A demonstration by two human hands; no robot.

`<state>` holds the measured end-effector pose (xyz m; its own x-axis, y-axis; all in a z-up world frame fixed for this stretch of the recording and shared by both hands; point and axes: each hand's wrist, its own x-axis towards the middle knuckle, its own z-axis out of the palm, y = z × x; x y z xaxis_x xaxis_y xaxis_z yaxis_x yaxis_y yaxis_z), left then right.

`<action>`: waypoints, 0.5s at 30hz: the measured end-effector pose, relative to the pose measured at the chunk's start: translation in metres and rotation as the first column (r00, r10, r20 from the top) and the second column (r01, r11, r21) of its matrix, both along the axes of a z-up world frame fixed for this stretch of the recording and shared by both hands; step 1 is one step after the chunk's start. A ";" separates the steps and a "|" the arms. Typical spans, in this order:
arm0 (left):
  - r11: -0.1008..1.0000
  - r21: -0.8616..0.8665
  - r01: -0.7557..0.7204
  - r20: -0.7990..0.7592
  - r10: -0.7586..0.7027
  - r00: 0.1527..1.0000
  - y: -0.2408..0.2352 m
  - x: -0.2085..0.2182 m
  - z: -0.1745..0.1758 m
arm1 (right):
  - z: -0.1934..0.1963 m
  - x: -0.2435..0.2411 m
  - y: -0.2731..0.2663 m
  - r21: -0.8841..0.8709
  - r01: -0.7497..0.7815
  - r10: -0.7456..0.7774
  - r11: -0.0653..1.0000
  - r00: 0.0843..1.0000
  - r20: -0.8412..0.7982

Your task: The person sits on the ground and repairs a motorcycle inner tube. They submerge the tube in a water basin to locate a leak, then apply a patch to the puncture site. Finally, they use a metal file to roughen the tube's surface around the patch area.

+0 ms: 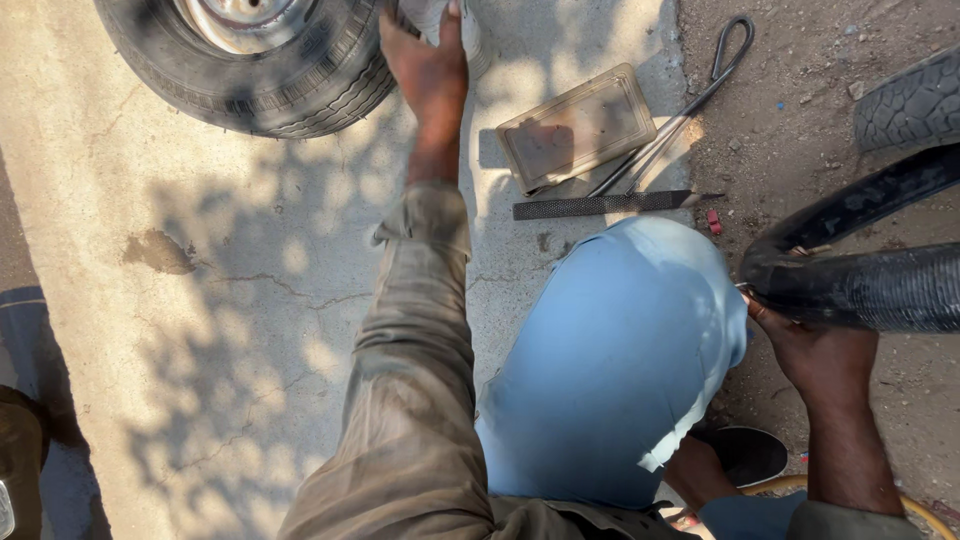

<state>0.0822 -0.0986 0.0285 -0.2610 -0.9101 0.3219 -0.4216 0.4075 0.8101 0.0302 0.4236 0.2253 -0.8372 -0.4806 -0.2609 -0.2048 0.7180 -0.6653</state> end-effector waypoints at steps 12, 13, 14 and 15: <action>0.649 0.758 0.070 0.255 -0.393 0.884 0.144 0.073 0.012 | -0.049 -0.042 0.001 -0.323 0.463 -0.319 0.825 0.854 0.410; 0.589 0.805 0.064 0.124 -0.272 0.954 0.141 0.069 0.016 | -0.054 -0.039 -0.003 -0.314 0.466 -0.320 0.827 0.850 0.417; 0.530 0.845 0.069 0.001 -0.131 0.991 0.133 0.063 0.019 | -0.058 -0.038 -0.008 -0.313 0.470 -0.321 0.825 0.846 0.425; 0.471 0.878 0.087 -0.110 0.023 0.994 0.126 0.059 0.022 | -0.060 -0.037 -0.012 -0.311 0.473 -0.320 0.824 0.842 0.434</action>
<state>0.1413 0.0270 0.0500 -0.3148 -0.7184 -0.6204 -0.3250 -0.5325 0.7815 -0.0070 0.4113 0.1656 -0.8654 -0.2502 -0.4342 0.3387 0.3464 -0.8748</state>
